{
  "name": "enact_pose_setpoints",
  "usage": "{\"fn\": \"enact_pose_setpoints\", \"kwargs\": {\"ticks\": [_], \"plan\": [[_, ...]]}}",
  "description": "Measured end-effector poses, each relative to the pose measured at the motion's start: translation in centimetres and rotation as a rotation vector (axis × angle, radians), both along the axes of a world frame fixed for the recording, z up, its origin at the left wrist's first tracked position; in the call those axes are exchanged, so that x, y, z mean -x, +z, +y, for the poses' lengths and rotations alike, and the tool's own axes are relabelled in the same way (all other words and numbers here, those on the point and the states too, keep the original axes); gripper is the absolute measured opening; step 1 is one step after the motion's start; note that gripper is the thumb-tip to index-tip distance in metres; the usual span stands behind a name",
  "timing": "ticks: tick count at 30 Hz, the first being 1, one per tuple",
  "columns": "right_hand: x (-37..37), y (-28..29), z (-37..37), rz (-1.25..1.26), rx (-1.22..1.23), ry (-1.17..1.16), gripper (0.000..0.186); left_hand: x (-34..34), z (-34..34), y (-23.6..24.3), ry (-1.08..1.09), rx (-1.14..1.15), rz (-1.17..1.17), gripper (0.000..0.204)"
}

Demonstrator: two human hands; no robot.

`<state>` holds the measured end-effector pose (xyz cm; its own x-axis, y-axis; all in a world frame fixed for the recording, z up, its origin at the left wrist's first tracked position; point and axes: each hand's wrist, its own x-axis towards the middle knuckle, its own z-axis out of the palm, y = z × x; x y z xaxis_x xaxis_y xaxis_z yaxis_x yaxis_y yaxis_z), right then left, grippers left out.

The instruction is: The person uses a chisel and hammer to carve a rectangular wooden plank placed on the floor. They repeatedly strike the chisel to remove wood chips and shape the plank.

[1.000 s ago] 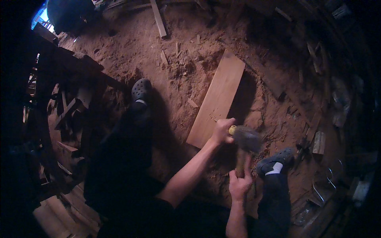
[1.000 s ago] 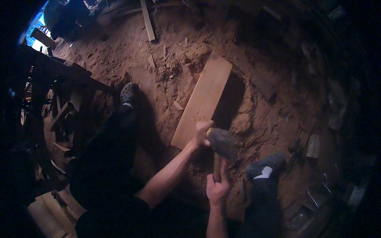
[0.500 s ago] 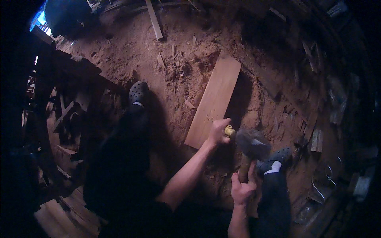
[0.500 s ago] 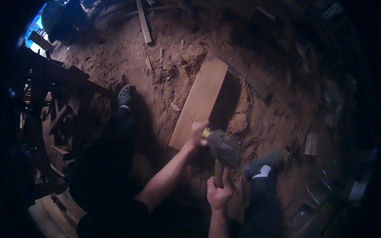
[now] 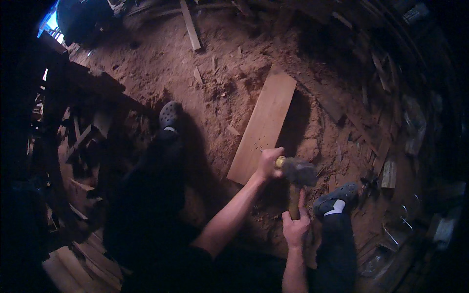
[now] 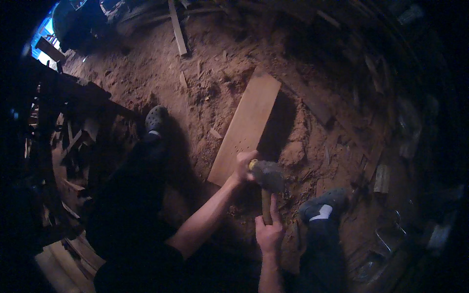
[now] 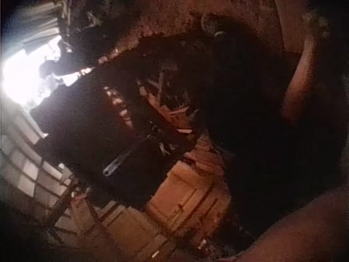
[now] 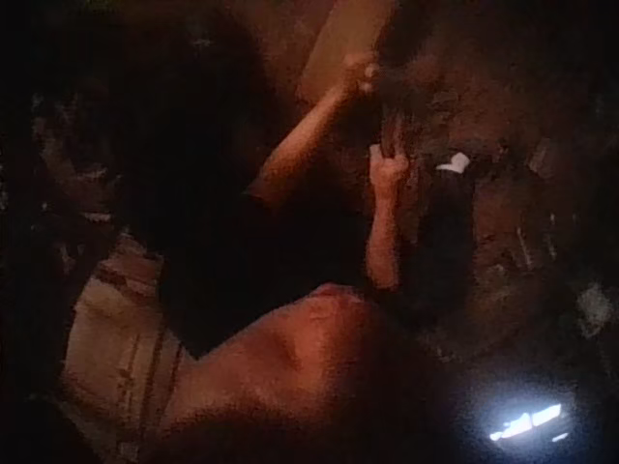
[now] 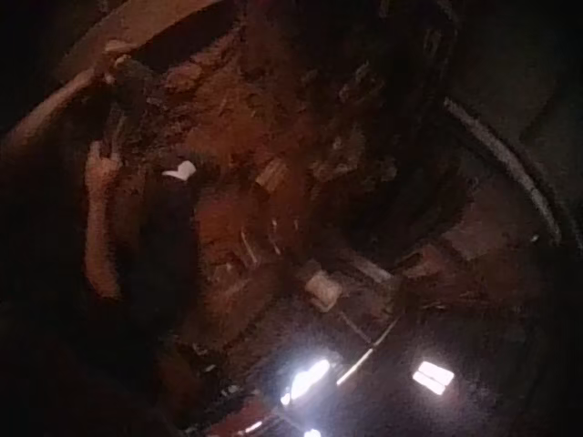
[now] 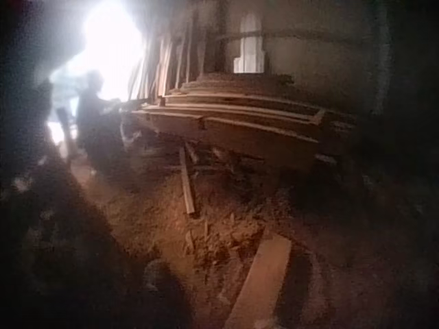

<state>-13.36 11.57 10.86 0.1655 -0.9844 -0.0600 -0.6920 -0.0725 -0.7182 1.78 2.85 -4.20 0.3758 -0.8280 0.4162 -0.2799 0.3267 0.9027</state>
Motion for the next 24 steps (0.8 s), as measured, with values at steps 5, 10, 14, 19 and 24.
{"fn": "enact_pose_setpoints", "kwargs": {"ticks": [5,10,14,19,24], "plan": [[1.5,0.1,0.8,-0.042,-0.003,0.025,0.057,0.5,-0.3,0.3,0.040,-0.020,-0.014,0.038],[-0.4,-0.4,-0.5,-0.070,-0.076,0.062,0.057,0.3,-0.6,1.1,0.074,0.074,-0.032,0.037],[0.0,1.2,-0.1,0.018,-0.022,0.026,0.060,0.2,0.0,0.4,0.004,-0.068,-0.025,0.040],[-0.7,-0.9,-0.5,-0.043,0.050,0.068,0.065,0.1,-0.6,0.5,0.031,0.028,-0.017,0.043],[1.5,-0.5,0.7,-0.079,-0.051,-0.045,0.062,0.6,0.2,-0.1,0.012,-0.046,-0.002,0.046]]}}
